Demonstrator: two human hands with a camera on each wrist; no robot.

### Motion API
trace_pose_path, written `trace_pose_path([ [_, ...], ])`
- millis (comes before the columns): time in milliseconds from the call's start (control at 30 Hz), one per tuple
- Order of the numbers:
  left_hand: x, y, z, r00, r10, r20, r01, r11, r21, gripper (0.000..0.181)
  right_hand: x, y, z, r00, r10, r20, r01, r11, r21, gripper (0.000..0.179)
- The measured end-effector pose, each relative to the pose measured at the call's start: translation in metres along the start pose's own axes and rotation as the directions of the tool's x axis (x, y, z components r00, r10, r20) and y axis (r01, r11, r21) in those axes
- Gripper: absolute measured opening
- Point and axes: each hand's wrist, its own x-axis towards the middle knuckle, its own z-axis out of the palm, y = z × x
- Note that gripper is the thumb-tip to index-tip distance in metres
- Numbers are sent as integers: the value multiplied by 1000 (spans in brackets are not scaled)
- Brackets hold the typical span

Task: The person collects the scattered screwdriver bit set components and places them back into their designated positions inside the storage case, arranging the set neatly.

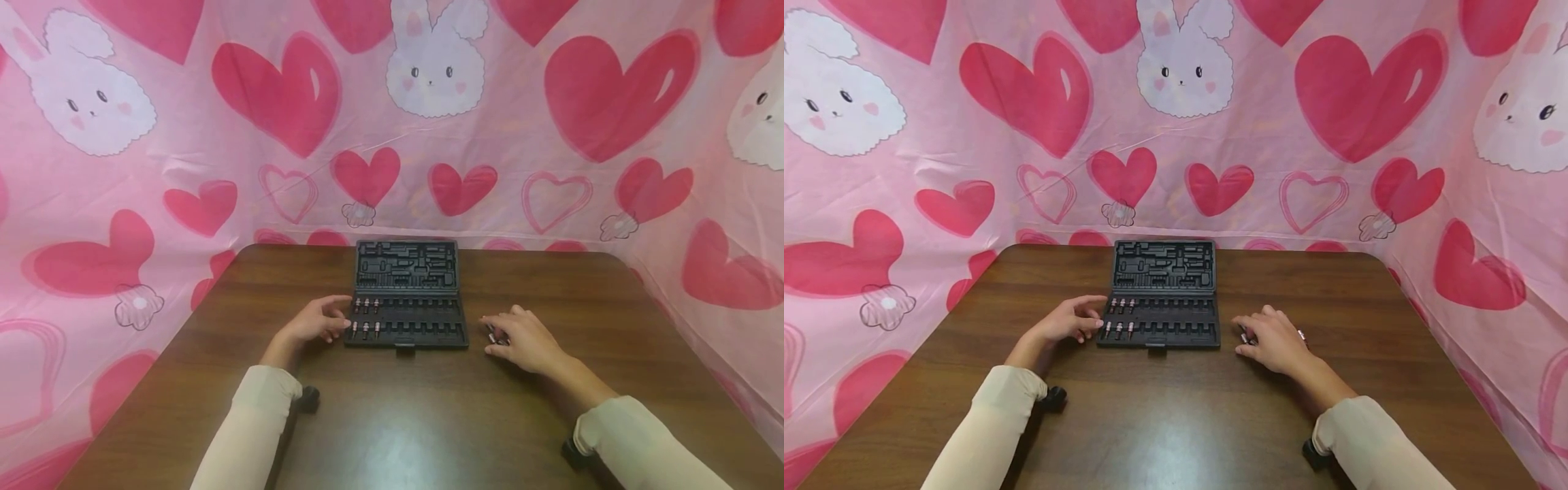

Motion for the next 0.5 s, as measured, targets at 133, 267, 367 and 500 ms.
trace_pose_path([
  [133,0,-2,2,1000,-20,-6,20,1000,-10,60,0,0,1,1000,4,5,-4,1000,-14,51],
  [267,-1,-3,3,999,-26,-19,26,1000,-3,58,1,1,2,1000,19,19,-19,1000,-6,49],
  [367,-2,-3,4,1000,-16,-21,16,1000,24,58,1,1,3,1000,22,23,-22,1000,4,46],
  [500,-2,-5,5,1000,7,-15,-6,999,52,58,2,2,5,1000,-9,5,9,1000,8,39],
])
